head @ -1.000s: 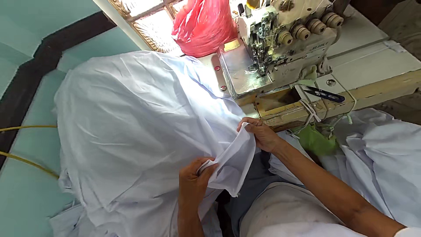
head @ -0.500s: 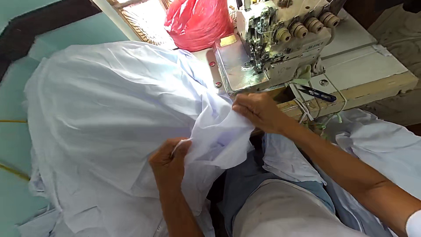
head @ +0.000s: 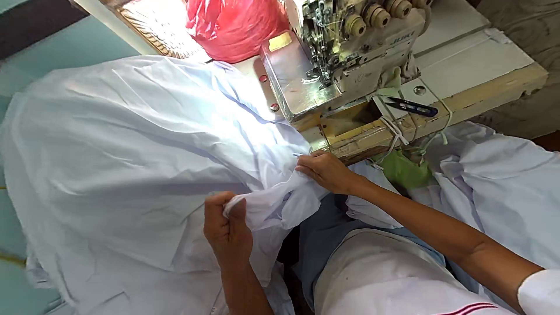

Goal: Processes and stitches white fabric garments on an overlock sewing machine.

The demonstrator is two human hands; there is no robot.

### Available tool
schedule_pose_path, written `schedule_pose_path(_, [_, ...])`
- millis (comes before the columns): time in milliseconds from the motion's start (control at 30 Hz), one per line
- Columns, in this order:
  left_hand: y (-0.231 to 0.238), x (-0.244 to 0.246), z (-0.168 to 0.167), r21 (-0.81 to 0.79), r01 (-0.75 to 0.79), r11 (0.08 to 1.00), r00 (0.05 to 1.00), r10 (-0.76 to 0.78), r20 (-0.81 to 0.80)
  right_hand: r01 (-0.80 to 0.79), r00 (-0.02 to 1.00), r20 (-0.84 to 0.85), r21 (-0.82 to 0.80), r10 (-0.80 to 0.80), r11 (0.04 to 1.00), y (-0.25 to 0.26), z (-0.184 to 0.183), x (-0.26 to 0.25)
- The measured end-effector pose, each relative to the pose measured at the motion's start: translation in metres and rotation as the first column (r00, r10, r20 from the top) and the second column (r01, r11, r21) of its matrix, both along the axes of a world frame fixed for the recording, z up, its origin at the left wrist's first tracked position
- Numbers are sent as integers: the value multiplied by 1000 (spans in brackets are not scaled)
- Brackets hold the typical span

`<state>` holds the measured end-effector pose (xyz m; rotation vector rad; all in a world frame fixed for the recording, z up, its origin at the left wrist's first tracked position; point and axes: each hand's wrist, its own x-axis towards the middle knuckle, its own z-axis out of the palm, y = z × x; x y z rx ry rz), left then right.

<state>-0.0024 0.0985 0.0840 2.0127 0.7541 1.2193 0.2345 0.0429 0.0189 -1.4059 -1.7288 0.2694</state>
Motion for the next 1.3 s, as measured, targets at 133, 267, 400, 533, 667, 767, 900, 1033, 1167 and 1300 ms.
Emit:
schedule_pose_path(133, [3, 5, 1, -144, -90, 985, 991, 103, 83, -130, 836, -547, -110, 49, 985, -2, 25, 12])
schedule_pose_path(267, [-4, 8, 0, 111, -343, 933, 914, 358, -191, -161, 831, -537, 14, 143, 987, 7, 51, 2])
schedule_pose_path(400, [5, 11, -50, 423, -383, 821, 703, 557, -443, 50, 995, 80, 134, -61, 990, 22, 26, -19])
schedule_pose_path(533, [13, 12, -94, 545, -381, 747, 642, 638, -425, 182, 914, 326, 207, -243, 961, 31, -18, -32])
schedule_pose_path(667, [9, 5, -54, 292, -327, 899, 701, 438, -563, 110, 982, 158, -19, -106, 994, 24, 1, -21])
schedule_pose_path(767, [0, -7, -11, 198, -207, 958, 784, 283, -552, -4, 996, -93, -121, -8, 993, -8, 34, 9])
schedule_pose_path(900, [-28, 2, 15, 206, -101, 973, 915, 172, -364, 162, 980, -96, -130, -175, 978, -90, 53, 60])
schedule_pose_path(1033, [-76, 68, 10, -15, 314, 949, 920, -308, -242, 400, 908, 52, -397, -415, 826, -181, 11, 86])
schedule_pose_path(1167, [-94, 148, -69, -246, 552, 797, 748, -604, -277, 410, 882, 76, -612, -466, 676, -232, -55, 85])
schedule_pose_path(1300, [-96, 194, -147, -585, 414, 697, 534, -707, -464, 211, 889, -108, -766, -444, 608, -240, -97, 87])
